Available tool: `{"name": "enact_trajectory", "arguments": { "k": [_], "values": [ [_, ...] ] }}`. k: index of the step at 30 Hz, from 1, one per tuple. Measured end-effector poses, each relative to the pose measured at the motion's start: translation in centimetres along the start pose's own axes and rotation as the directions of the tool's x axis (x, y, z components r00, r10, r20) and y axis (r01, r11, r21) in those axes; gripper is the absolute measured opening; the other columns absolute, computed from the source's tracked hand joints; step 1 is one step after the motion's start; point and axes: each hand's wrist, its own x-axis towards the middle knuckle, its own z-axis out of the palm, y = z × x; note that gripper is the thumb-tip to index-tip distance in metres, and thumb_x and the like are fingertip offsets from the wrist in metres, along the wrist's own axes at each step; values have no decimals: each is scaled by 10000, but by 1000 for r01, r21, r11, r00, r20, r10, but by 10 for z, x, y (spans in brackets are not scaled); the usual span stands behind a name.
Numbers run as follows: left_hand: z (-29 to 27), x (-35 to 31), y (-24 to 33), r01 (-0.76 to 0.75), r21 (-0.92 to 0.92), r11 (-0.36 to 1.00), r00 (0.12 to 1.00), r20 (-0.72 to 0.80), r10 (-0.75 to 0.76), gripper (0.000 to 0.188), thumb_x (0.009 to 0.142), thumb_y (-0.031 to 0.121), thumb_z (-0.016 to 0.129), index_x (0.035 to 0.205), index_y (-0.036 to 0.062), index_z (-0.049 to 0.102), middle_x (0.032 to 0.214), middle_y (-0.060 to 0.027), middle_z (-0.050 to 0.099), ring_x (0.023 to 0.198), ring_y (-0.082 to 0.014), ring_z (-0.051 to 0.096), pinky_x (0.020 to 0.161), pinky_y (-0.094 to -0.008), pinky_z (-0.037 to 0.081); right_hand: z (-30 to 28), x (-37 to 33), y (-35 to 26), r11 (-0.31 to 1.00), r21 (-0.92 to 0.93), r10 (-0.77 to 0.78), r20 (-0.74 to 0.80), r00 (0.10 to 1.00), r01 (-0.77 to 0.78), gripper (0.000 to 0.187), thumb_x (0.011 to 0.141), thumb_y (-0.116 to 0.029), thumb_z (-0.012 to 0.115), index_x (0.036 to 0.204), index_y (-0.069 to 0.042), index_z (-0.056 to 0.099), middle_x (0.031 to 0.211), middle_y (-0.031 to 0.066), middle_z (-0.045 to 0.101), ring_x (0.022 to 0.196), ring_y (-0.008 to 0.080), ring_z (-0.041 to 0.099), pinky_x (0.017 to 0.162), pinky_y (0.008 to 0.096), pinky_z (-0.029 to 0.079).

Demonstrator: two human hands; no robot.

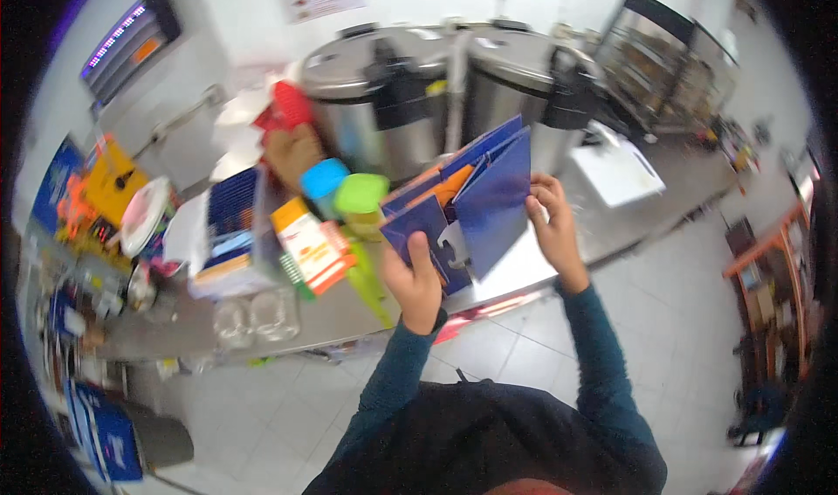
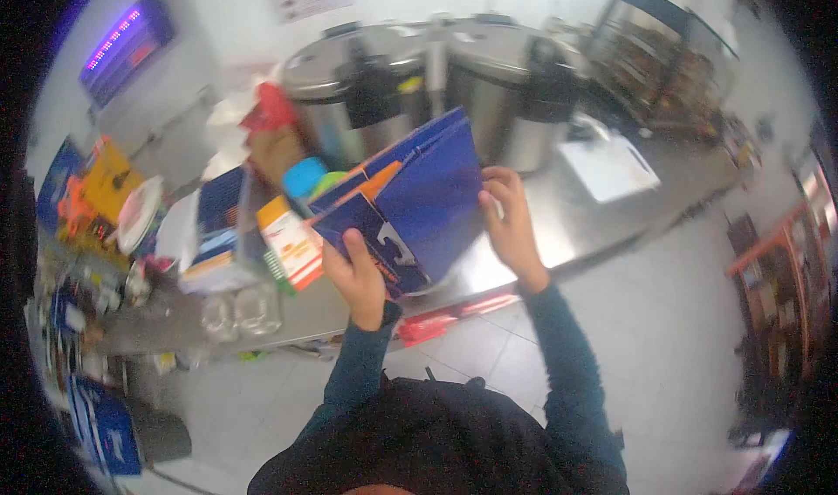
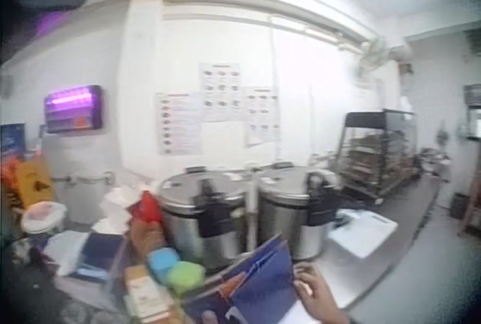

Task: The person prepares food for a takeout order by assembling a meal box with rice, sliced fried chicken, and sauce, then seals the order with receipts and labels before placing it into a plastic bag.

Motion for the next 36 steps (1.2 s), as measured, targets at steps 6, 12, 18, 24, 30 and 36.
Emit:
{"name": "enact_trajectory", "arguments": {
  "k": [6, 12, 18, 24, 30, 36],
  "values": [
    [150, -117, -12, -157, 123, 980, 950, 291, 115, 225, 830, 211, 536, 801, -12, 528, 649, -137, 533, 554, -264, 502, 536, -312, 401, -97, -74, 30, 995, -48, -98, -207, 973, 90, 1108, 557, -436, 712, 1339, -11, 53, 1317, 177, 204, 1206, 294, 229, 999, 366, 175],
    [268, -177, -19, 101, -97, 990, 838, 544, -32, 251, 853, 223, 509, 849, -27, 527, 687, -90, 565, 616, -155, 525, 579, -274, 423, -236, -101, 110, 971, -1, 217, -413, 884, -239, 917, 564, -151, 650, 1318, 9, 152, 1221, 146, 347, 1109, 242, 366, 958, 316, 261],
    [393, -172, -103, 342, -136, 930, 776, 598, -198, 288, 856, 262, 498, 883, -24, 479, 793, -113, 561, 722, -146, 532, 657, -276, 420, -364, -123, 184, 599, 635, 681, -84, 728, -488, 666, 646, -259, 579, 1203, 25, 348, 1060, 103, 504, 970, 186, 486, 858, 287, 378],
    [534, -214, -188, 344, 126, 930, 747, 564, -353, 367, 846, 347, 494, 910, 0, 392, 842, -129, 519, 769, -204, 503, 716, -311, 395, -448, -81, 281, 612, 566, 720, -111, 685, -552, 609, 683, -287, 562, 1168, 37, 385, 1058, 116, 512, 940, 176, 513, 792, 272, 421],
    [652, -308, -281, 547, 127, 828, 402, 827, -392, 508, 847, 419, 462, 994, -45, 320, 960, -161, 360, 927, -241, 391, 856, -326, 309, -463, -99, 426, 173, 985, 788, -127, 603, -19, 434, 746, -274, 536, 1017, 64, 501, 922, 174, 596, 748, 216, 614, 662, 309, 517],
    [726, -263, -300, 251, 422, 871, 687, 556, -468, 607, 815, 467, 484, 969, -80, 270, 923, -170, 351, 896, -248, 400, 842, -342, 322, -563, -64, 517, 379, 881, 837, -196, 511, -282, 330, 818, -245, 491, 1015, 19, 506, 861, 117, 602, 692, 179, 608, 624, 278, 505]
  ]
}}
